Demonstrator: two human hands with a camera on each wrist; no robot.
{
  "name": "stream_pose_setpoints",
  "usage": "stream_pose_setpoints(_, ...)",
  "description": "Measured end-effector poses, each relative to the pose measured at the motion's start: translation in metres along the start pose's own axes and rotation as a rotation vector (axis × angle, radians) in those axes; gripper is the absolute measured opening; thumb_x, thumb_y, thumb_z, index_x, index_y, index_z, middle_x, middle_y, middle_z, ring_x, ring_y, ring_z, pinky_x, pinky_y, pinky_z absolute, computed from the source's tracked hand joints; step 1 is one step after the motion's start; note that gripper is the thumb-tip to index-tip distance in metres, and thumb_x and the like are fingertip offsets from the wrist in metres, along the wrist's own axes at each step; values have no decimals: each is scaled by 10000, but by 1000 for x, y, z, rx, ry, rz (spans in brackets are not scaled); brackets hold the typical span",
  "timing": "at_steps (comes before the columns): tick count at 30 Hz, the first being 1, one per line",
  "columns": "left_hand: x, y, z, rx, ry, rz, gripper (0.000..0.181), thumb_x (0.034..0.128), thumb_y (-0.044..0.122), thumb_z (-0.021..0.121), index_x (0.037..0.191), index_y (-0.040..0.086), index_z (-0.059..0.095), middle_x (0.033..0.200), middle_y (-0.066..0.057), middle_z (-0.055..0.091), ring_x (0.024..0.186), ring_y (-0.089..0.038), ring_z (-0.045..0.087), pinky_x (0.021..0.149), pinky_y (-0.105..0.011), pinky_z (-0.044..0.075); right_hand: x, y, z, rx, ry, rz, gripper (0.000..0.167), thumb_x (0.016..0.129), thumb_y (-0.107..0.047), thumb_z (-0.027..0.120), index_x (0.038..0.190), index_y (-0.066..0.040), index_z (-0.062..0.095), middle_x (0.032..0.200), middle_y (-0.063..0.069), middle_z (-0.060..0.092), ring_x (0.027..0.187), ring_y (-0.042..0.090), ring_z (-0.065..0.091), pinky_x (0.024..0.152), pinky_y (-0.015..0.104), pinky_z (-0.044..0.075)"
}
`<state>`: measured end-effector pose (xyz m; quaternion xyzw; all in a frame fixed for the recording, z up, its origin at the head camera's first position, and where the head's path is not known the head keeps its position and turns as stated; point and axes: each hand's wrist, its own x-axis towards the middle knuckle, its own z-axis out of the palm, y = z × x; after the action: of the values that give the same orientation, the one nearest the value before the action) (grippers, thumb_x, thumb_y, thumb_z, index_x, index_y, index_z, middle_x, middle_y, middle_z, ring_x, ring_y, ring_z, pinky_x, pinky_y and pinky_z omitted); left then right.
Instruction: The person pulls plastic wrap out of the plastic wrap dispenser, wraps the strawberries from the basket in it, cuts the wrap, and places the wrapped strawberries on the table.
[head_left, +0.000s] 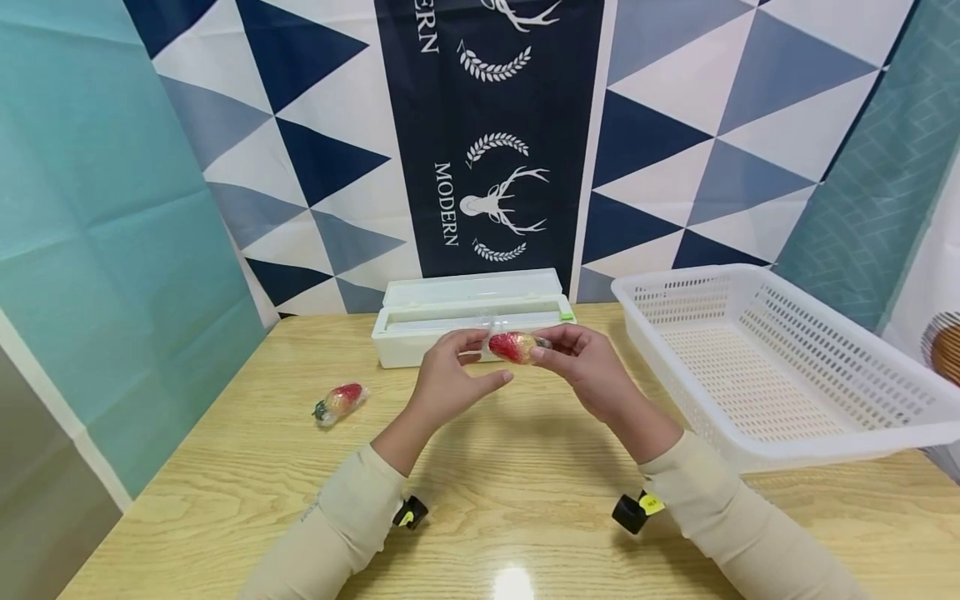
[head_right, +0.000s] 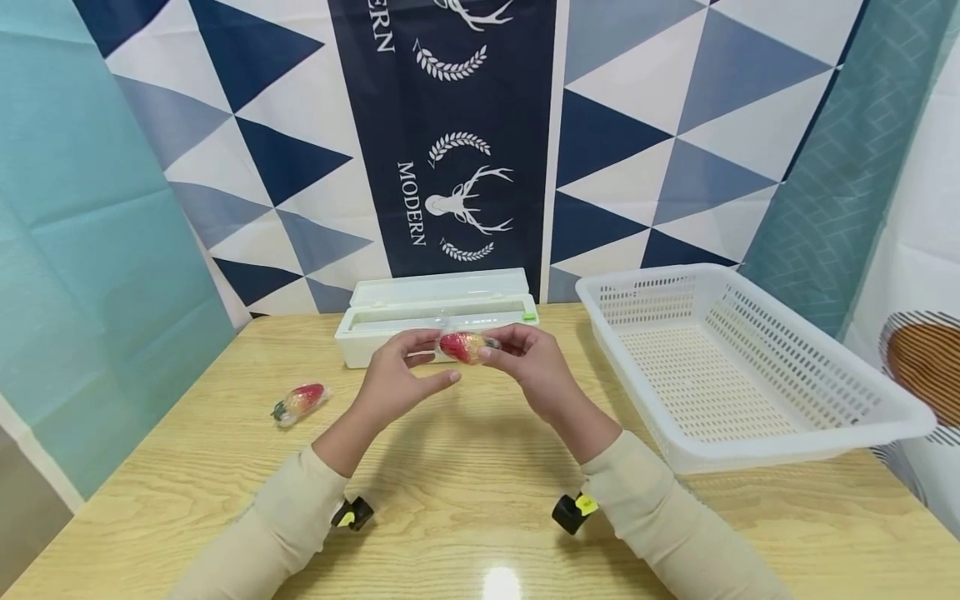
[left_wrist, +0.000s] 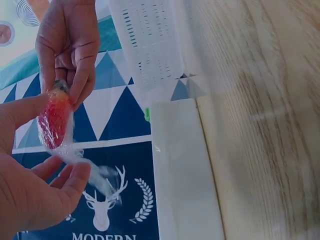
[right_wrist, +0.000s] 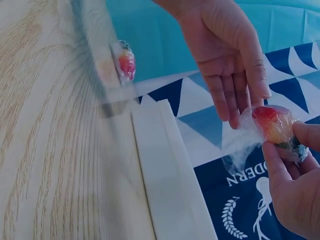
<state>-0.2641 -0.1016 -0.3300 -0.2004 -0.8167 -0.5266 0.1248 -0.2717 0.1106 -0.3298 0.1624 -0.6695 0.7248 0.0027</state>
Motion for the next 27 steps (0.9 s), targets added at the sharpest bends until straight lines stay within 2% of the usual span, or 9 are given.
stream_pose_setpoints(5,1,-2,1,-105,-18,24,597,775,143,839,1296,9,580,1236,-115,605,1116,-269,616,960,-387,491,-1,-3,1,2,-6,-3,302,912,-31,667,1175,93,585,1004,41,640,895,135,619,846,241,532)
stream_pose_setpoints(10,2,-5,1,-195,-45,1,510,814,131,804,1262,6,596,1168,-108,638,1058,-223,640,921,-333,514,-2,-2,0,7,-30,-2,258,912,-30,667,1146,63,612,992,31,654,889,141,617,842,242,533)
stream_pose_setpoints(14,4,-7,0,-255,-55,-28,466,830,146,791,1249,36,621,1123,-97,657,1011,-209,652,877,-284,531,-2,-1,-1,29,-80,-21,230,922,8,628,1141,74,609,987,23,666,893,140,637,860,247,526)
stream_pose_setpoints(21,5,-5,-2,-305,-87,-63,384,850,176,775,1197,61,658,1102,-85,669,978,-209,648,860,-296,541,-3,-5,0,57,-128,-45,215,931,11,614,1136,71,619,978,24,686,871,137,649,849,259,534)
stream_pose_setpoints(27,5,-4,-2,-358,-128,-52,357,867,123,748,1193,35,634,1119,-104,674,964,-207,640,849,-312,548,-3,-8,0,18,-126,-33,271,928,0,626,1173,108,586,995,36,680,873,143,639,844,262,538)
